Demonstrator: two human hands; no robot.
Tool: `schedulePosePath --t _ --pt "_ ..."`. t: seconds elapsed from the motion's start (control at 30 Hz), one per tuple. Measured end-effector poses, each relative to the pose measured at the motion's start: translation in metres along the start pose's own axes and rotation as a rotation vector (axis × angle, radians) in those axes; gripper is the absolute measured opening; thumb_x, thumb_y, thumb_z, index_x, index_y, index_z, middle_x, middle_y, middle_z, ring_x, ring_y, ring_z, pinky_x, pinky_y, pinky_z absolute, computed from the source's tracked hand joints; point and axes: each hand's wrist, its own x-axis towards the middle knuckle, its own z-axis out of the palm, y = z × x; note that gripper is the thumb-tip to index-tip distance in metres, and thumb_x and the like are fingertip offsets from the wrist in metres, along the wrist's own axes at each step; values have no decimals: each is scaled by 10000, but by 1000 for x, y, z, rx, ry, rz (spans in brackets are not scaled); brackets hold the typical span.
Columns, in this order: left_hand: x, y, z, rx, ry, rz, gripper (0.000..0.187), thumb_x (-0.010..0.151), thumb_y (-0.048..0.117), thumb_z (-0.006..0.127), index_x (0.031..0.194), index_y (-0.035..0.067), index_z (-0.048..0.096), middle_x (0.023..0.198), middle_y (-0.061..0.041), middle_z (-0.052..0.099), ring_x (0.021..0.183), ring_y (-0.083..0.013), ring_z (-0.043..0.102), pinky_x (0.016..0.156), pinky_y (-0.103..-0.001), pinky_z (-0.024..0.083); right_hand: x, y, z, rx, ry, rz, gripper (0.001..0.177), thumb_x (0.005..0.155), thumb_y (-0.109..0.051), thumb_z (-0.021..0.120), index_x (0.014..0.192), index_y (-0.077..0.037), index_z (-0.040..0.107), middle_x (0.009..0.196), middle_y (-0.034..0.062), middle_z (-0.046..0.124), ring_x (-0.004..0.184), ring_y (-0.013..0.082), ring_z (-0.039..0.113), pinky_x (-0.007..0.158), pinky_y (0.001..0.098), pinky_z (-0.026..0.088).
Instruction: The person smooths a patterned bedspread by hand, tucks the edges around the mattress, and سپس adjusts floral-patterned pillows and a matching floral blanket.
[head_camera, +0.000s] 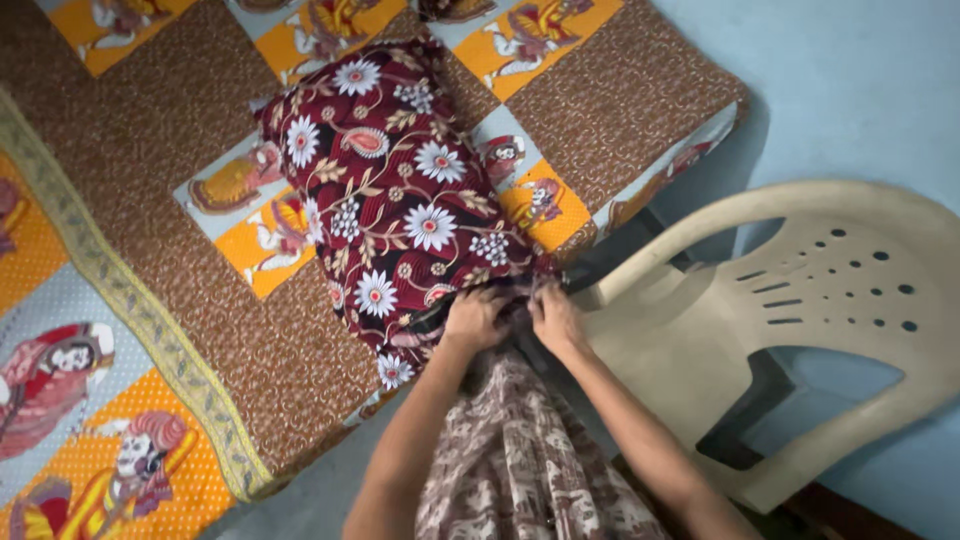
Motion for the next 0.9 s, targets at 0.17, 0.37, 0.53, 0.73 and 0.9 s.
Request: schedulePosePath --t 0.17,0.37,0.53,0.73,0.9 --pt "-80 -25 -38 -207 157 -394 344 903 137 647 1237 206 693 1085 -89 701 1086 -309 644 956 -478 473 2 -62 -23 79 -40 -260 208 929 -208 664 1116 -116 678 1088 110 682 976 368 672 805 472 552" --pt "-160 -78 21 -211 764 -931 789 655 111 755 1384 8 470 1235 -296 588 1172 -457 536 1002 -520 437 -12 -106 48 0 -320 -619 267 889 -153 679 1154 -119 699 1156 82 691 1127 308 621 953 444 512" --pt "-170 -124 85 -544 547 -1057 903 760 253 826 1503 46 358 1356 -282 573 1246 -428 563 1055 -469 452 -16 -148 85 -293 -330 -935 434 750 -60 707 1164 -187 732 1345 102 615 1297 326 524 1078 457 447" --pt "-162 -135 101 -707 507 -1107 682 771 329 775 1363 78 550 1153 -233 721 1060 -421 692 937 -488 532 -10 -185 95 -545 -483 -890 628 630 -67 720 1256 -88 676 1408 119 501 1306 336 440 1031 488 421" --pt "-173 -135 78 -746 332 -1059 496 837 447 683 1180 92 734 1002 -239 751 967 -414 717 882 -507 543 2 -173 128 -485 -332 -852 420 807 -106 683 1227 -110 690 1337 119 589 1267 310 527 980 428 478"
